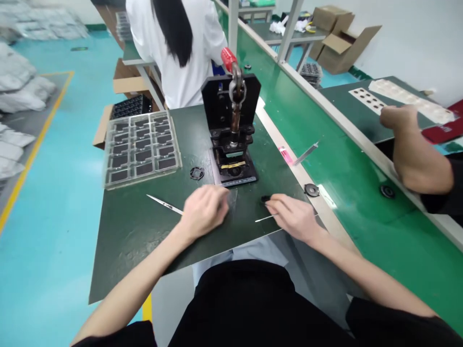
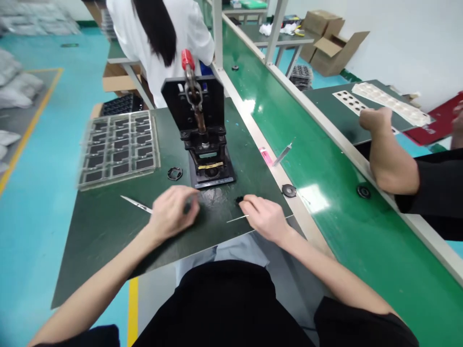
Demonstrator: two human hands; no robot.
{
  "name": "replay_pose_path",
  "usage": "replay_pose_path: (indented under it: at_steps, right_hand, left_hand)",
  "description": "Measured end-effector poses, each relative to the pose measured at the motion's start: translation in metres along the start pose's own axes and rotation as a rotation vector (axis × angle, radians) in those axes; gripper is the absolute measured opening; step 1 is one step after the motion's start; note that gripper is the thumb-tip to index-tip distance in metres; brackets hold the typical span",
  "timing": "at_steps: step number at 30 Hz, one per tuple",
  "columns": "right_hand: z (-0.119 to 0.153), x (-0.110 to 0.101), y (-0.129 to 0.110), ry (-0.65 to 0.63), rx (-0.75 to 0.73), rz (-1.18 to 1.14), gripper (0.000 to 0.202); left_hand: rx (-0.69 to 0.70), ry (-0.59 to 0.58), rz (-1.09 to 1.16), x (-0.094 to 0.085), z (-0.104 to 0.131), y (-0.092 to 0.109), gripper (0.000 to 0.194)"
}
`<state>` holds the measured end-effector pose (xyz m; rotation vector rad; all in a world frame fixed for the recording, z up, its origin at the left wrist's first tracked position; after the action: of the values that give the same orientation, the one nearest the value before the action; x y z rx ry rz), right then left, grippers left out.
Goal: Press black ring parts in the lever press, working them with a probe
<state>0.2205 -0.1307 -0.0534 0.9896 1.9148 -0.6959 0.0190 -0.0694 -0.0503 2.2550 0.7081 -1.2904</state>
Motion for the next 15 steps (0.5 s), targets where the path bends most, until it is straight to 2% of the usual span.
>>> replay_pose_path:
  at_steps: [3,6,8,12,15]
  right_hand:
    - [-0.003,0.018,-0.025,-0.064,-0.110,-0.016,0.021]
    - [-0.002,0.013,-0.028,-0.103,-0.105,-0.112,0.019]
    - [-0.003,-0.001,-0.019,-0.093,-0.037,-0.206,0.023]
    - [-0.017,-0.030,0.011,0.022,0.129,-0.299,0.033]
    - [-0.037,-0.036,0.034,0.139,0.222,-0.305,0.037]
  left_hand:
    - [0.182,-0.156,0.100,0.022,0.001,0.036,0.030]
    - [0.205,-0.247,0.159,0.038,-0.001,0.048,0.039]
    - [0.178,-0.281,0.204,0.046,-0.005,0.051,0.041]
    - [0.140,-0.307,0.211,0.060,-0.012,0.064,0.043]
    - [0.188,-0.297,0.226,0.069,-0.011,0.074,0.035]
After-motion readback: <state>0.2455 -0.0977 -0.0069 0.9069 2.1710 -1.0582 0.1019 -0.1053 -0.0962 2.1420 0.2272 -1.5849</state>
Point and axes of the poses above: each hand's wrist, its own z-axis away from the middle knuckle, its own x-axis out of the palm, y = z × x, the point moved 8 cm from there along -z, towards the middle knuckle, and after that the axes turned 5 degrees about -y, right-handed, at the moved point
